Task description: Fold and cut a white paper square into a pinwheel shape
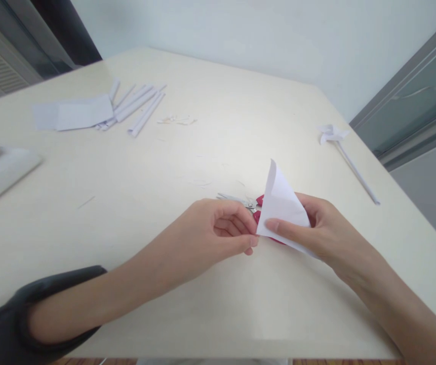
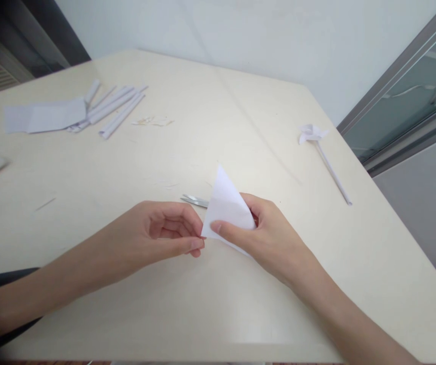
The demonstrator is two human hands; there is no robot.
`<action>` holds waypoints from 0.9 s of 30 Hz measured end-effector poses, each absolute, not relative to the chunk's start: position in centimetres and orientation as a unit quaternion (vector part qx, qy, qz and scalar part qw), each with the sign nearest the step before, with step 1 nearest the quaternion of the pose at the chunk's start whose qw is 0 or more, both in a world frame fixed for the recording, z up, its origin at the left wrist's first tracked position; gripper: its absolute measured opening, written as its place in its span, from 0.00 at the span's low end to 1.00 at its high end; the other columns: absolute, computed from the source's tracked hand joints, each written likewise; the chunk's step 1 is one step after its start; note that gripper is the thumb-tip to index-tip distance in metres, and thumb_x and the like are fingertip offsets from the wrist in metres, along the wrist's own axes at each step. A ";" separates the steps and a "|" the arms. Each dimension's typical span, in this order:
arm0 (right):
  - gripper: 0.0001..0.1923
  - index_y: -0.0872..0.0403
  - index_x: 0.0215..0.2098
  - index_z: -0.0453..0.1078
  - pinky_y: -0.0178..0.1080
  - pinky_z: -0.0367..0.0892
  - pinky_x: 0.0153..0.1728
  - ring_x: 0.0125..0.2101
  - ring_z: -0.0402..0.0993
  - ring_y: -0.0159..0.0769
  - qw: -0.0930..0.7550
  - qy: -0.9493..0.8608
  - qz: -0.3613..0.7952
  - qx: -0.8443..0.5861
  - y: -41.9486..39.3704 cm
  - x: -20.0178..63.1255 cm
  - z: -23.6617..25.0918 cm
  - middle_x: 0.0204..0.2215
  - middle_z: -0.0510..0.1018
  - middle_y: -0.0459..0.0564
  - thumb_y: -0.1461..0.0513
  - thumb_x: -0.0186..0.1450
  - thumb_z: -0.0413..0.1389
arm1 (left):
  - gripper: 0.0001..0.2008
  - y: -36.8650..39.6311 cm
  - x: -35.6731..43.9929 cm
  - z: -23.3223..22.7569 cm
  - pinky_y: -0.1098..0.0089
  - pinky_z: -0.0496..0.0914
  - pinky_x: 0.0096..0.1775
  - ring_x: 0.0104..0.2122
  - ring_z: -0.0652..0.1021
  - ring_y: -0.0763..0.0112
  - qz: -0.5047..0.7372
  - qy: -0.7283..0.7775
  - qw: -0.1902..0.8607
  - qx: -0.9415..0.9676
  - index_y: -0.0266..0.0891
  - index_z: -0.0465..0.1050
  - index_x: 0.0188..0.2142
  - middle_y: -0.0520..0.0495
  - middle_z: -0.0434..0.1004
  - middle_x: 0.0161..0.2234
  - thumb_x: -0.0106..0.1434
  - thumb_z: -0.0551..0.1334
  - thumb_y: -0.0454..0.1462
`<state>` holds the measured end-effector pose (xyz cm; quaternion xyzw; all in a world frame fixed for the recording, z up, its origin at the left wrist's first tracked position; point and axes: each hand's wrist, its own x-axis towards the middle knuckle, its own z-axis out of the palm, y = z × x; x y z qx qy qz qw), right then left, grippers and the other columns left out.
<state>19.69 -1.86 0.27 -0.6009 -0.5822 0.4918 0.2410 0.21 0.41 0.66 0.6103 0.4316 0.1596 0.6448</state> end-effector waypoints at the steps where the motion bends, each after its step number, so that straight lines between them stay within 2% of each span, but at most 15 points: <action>1: 0.15 0.51 0.44 0.71 0.37 0.67 0.28 0.34 0.74 0.42 0.241 -0.581 0.491 -0.603 -1.9 19.7 0.3 0.35 0.78 0.49 0.56 0.60 0.57 | 0.02 0.4 0.2 0.6 0.65 0.71 0.39 0.33 0.78 0.66 0.160 0.432 0.643 0.613 0.40 0.71 0.29 0.51 0.77 0.29 0.55 0.60 0.35; 14: 0.15 0.51 0.43 0.71 0.41 0.69 0.31 0.36 0.74 0.44 0.239 -0.573 0.486 -0.615 -2.0 19.5 0.3 0.37 0.77 0.49 0.55 0.59 0.58 | 0.01 0.4 0.2 0.7 0.67 0.71 0.37 0.32 0.77 0.66 0.164 0.443 0.636 0.610 0.41 0.72 0.27 0.52 0.77 0.28 0.53 0.61 0.34; 27: 0.14 0.51 0.42 0.71 0.39 0.68 0.30 0.35 0.74 0.43 0.246 -0.580 0.466 -0.621 -2.2 19.2 0.5 0.36 0.77 0.49 0.56 0.58 0.58 | 0.01 0.2 0.2 0.8 0.69 0.70 0.35 0.31 0.77 0.68 0.158 0.444 0.645 0.601 0.41 0.71 0.27 0.52 0.76 0.27 0.53 0.61 0.34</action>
